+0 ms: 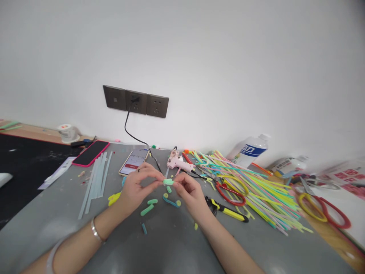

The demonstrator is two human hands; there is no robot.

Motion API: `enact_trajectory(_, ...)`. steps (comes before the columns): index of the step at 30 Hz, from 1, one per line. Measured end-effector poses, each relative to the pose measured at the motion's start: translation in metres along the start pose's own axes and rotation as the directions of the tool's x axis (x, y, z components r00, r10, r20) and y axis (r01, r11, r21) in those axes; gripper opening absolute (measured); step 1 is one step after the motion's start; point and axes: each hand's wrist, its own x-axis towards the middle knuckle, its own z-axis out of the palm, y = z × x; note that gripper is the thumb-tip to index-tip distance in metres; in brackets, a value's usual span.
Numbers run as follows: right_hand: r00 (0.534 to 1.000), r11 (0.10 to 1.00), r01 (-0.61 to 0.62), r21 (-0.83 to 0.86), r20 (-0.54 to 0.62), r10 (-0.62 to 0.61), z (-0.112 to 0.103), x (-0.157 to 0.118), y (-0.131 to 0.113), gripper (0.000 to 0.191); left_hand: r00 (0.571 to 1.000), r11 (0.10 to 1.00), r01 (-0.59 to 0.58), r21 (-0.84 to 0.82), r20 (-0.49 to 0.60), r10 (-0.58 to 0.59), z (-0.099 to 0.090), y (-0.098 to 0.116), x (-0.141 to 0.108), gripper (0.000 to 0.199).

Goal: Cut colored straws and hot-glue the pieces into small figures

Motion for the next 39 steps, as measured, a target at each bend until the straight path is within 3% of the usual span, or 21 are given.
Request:
enact_trajectory(11, 0.998, 0.995, 0.046, -0.089, -0.038, -0.049, 0.0005, -0.0015, -0.0035, 0.031, 1.0, 1.0, 0.001, 0.016, 0.009, -0.001, -0.0005, 0.0021, 0.0009, 0.006)
enact_trajectory(23, 1.0, 0.997, 0.0, -0.078, -0.028, -0.003, 0.0009, -0.0003, -0.0038, 0.037, 0.999, 0.999, 0.029, 0.023, -0.031, -0.029, 0.0023, -0.0018, -0.0007, 0.005)
enact_trajectory(27, 0.997, 0.998, -0.069, -0.008, 0.025, 0.069, 0.001, 0.0011, -0.0045, 0.042, 0.99, 0.993, 0.109, 0.049, -0.09, -0.104, 0.0042, -0.0038, -0.0018, 0.004)
enact_trajectory(32, 0.979, 0.974, -0.196, 0.114, 0.075, 0.188, 0.0029, 0.0009, -0.0022, 0.042, 0.979, 0.98, 0.191, 0.048, -0.084, -0.186, 0.0045, -0.003, -0.0019, 0.003)
enact_trajectory(39, 0.936, 0.856, -0.351, 0.38, 0.139, 0.322, 0.0046, 0.0001, -0.0028, 0.042, 0.959, 0.96, 0.274, 0.057, -0.089, -0.269, 0.0039, 0.0025, 0.001, 0.022)
